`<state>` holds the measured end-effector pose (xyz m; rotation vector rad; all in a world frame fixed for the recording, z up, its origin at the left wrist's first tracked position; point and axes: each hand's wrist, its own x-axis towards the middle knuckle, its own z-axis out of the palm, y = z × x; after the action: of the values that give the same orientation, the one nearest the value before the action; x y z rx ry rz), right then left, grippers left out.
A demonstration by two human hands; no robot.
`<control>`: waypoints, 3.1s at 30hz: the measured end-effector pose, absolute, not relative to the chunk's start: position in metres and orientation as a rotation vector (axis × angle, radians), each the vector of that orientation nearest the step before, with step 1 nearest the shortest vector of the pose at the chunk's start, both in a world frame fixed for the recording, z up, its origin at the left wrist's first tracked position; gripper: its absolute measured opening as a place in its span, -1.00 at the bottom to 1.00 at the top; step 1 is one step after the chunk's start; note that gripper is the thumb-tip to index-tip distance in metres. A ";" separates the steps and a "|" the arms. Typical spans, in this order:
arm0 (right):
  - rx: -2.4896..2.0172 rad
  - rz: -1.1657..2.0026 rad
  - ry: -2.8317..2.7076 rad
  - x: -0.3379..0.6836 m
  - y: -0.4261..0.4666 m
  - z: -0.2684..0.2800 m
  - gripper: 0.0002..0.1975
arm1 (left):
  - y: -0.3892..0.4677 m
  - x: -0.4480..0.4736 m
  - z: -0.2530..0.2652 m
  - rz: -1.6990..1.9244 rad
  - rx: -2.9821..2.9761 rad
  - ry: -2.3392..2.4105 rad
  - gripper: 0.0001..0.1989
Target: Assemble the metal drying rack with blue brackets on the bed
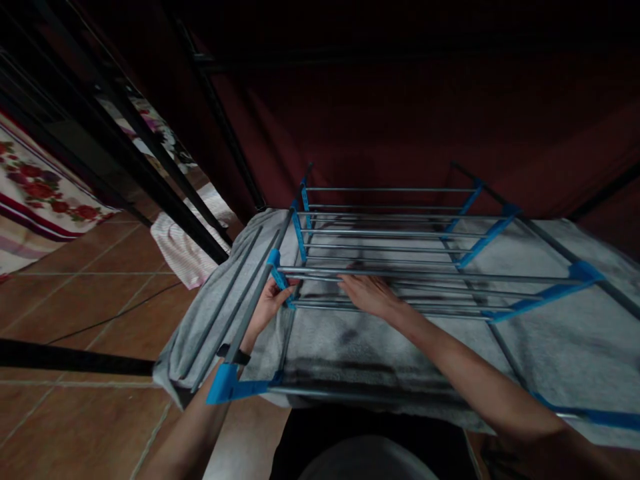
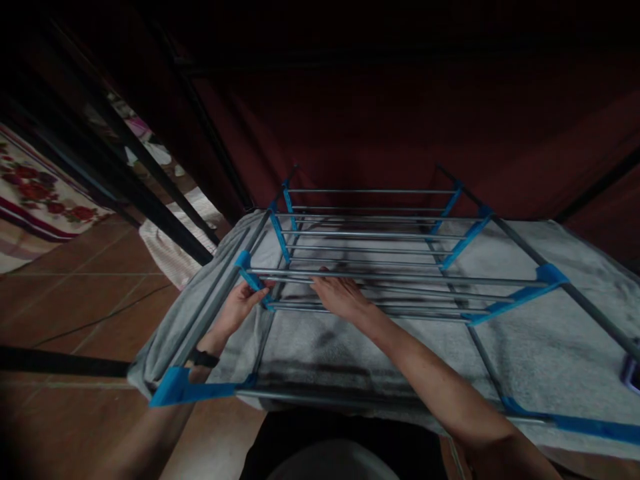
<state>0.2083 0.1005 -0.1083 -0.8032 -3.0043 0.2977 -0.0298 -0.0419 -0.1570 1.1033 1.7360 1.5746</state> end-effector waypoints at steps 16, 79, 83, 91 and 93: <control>-0.470 0.363 -2.990 0.209 0.113 -0.116 -0.70 | -0.038 -0.022 -0.151 1.657 1.052 1.793 -0.65; -0.382 1.304 -2.960 0.185 0.139 -0.116 -0.77 | -0.030 -0.019 -0.156 1.666 1.092 1.851 -0.91; -0.325 1.395 -2.906 0.183 0.143 -0.118 -0.78 | -0.031 -0.019 -0.155 1.648 1.128 1.878 -0.94; -0.335 1.606 -2.817 0.179 0.145 -0.127 -0.68 | -0.029 -0.015 -0.154 1.693 1.121 1.877 -0.95; -0.349 1.617 -2.804 0.179 0.145 -0.130 -0.67 | -0.027 -0.014 -0.155 1.711 1.111 1.899 -0.94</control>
<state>0.1789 0.1453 -0.1302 -0.3487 -2.8039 1.6169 -0.0140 -0.0271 -0.1550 1.1113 1.8993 1.7106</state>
